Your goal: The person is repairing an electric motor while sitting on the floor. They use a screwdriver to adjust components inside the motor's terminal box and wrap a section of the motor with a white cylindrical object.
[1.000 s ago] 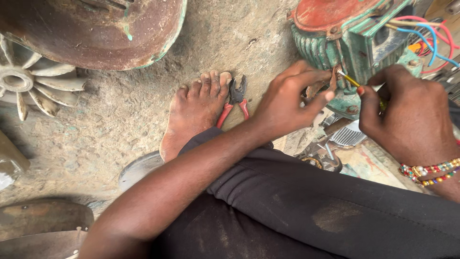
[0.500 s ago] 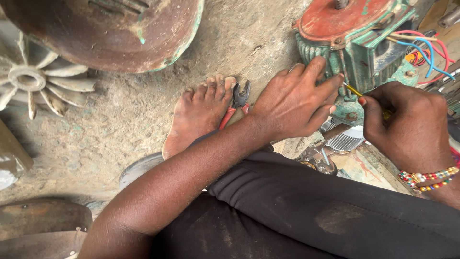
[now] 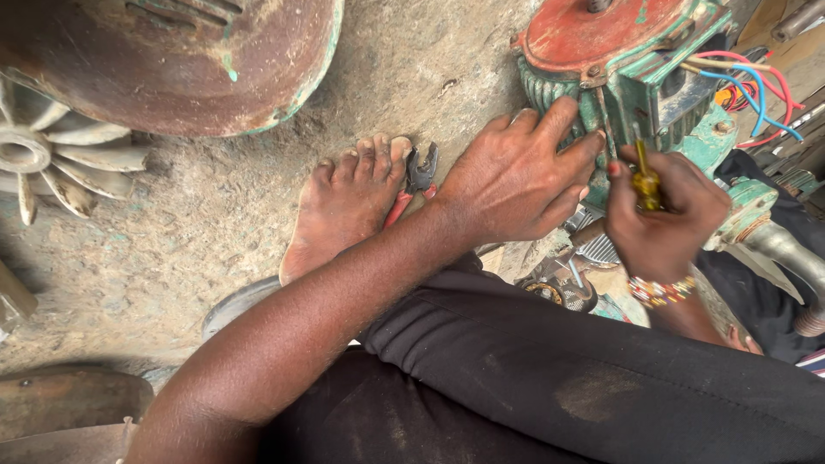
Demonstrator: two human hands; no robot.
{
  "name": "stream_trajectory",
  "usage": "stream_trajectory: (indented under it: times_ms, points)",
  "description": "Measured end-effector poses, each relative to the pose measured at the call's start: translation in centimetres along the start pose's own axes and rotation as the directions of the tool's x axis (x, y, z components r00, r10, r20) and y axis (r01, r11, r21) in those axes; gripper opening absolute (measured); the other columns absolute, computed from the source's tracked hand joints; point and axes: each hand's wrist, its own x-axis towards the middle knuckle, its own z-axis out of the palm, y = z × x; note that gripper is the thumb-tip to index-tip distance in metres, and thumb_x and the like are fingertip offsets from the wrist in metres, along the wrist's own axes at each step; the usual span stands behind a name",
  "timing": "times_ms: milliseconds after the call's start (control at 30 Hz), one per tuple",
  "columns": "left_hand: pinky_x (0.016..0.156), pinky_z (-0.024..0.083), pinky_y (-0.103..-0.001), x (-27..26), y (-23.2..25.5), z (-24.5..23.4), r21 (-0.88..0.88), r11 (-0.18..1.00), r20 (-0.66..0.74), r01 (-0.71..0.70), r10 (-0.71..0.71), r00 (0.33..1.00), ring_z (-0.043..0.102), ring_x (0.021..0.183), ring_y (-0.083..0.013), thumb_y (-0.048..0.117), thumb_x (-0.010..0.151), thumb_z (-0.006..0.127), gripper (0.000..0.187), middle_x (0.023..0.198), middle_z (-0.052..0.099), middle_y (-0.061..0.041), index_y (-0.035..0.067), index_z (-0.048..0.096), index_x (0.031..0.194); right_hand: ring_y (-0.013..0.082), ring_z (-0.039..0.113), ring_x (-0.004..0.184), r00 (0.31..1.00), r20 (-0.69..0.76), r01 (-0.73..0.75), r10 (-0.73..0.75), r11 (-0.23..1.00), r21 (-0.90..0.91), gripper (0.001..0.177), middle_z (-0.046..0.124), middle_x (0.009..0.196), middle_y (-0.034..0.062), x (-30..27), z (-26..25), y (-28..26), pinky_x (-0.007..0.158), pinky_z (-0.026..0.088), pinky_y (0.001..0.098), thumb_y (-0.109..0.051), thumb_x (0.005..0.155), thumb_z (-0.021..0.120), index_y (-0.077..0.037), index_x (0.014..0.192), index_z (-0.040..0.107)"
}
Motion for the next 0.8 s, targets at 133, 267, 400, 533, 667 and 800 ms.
stream_trajectory:
  times_ms: [133, 267, 400, 533, 667, 800]
  points:
    - [0.069, 0.057, -0.041, -0.3, -0.1, 0.6, -0.057, 0.998, -0.050, 0.016, -0.018, 0.999, 0.068, 0.083, -0.0253, 0.035, 0.093, 0.069, 0.047, 0.115, 0.054, -0.018, 0.009, 0.060, 0.132, 0.0151, 0.068, 0.079, 0.990, -0.064, 0.122, -0.122, 0.992, -0.012, 0.009, 0.073, 0.092, 0.0141, -0.7, 2.1, 1.1, 0.069, 0.050, 0.0256, 0.009, 0.101, 0.076, 0.006, 0.109, 0.075]
    - [0.082, 0.061, -0.040, -1.3, -0.2, 1.2, -0.257, 0.966, -0.144, 0.036, -0.075, 0.987, 0.069, 0.095, -0.0266, 0.029, 0.096, 0.071, 0.051, 0.117, 0.053, -0.016, 0.004, 0.055, 0.137, 0.0159, 0.069, 0.081, 0.984, -0.093, 0.151, -0.153, 0.988, -0.026, 0.008, 0.073, 0.093, 0.0145, -0.8, 2.6, 1.4, 0.073, 0.052, 0.0261, 0.009, 0.099, 0.074, 0.007, 0.107, 0.074]
    - [0.086, 0.062, -0.039, -2.0, -0.1, 1.9, -0.441, 0.893, -0.150, 0.090, -0.173, 0.973, 0.071, 0.102, -0.0255, 0.025, 0.093, 0.077, 0.046, 0.115, 0.053, -0.012, 0.005, 0.058, 0.130, 0.0137, 0.069, 0.079, 0.990, -0.103, 0.090, -0.093, 0.996, -0.028, 0.004, 0.074, 0.093, 0.0131, -1.2, 3.0, 2.2, 0.071, 0.051, 0.0236, 0.007, 0.104, 0.075, 0.005, 0.107, 0.076]
    - [0.088, 0.064, -0.036, -2.2, 0.1, 2.3, -0.581, 0.806, -0.113, 0.115, -0.220, 0.969, 0.072, 0.103, -0.0224, 0.021, 0.095, 0.075, 0.038, 0.120, 0.054, -0.011, 0.004, 0.062, 0.127, 0.0120, 0.069, 0.080, 0.987, -0.081, 0.135, -0.138, 0.990, -0.046, 0.003, 0.075, 0.093, 0.0124, -1.4, 2.8, 2.8, 0.071, 0.050, 0.0224, 0.007, 0.106, 0.076, 0.005, 0.108, 0.076]
    - [0.089, 0.064, -0.037, -2.2, 0.5, 2.1, -0.684, 0.722, -0.111, 0.108, -0.250, 0.962, 0.070, 0.104, -0.0218, 0.020, 0.097, 0.072, 0.037, 0.124, 0.051, -0.012, 0.001, 0.063, 0.127, 0.0096, 0.067, 0.075, 0.991, -0.052, 0.120, -0.123, 0.991, -0.052, 0.001, 0.074, 0.091, 0.0112, -1.1, 2.5, 2.3, 0.068, 0.049, 0.0211, 0.007, 0.106, 0.076, 0.007, 0.107, 0.075]
    - [0.088, 0.062, -0.038, -2.5, 1.1, 2.4, -0.611, 0.776, -0.077, 0.156, -0.255, 0.964, 0.069, 0.108, -0.0244, 0.016, 0.098, 0.069, 0.033, 0.130, 0.050, -0.015, 0.002, 0.065, 0.127, 0.0093, 0.065, 0.072, 0.993, -0.056, 0.104, -0.108, 0.993, -0.064, 0.003, 0.073, 0.086, 0.0106, -0.7, 2.4, 1.8, 0.065, 0.049, 0.0212, 0.007, 0.103, 0.076, 0.009, 0.103, 0.074]
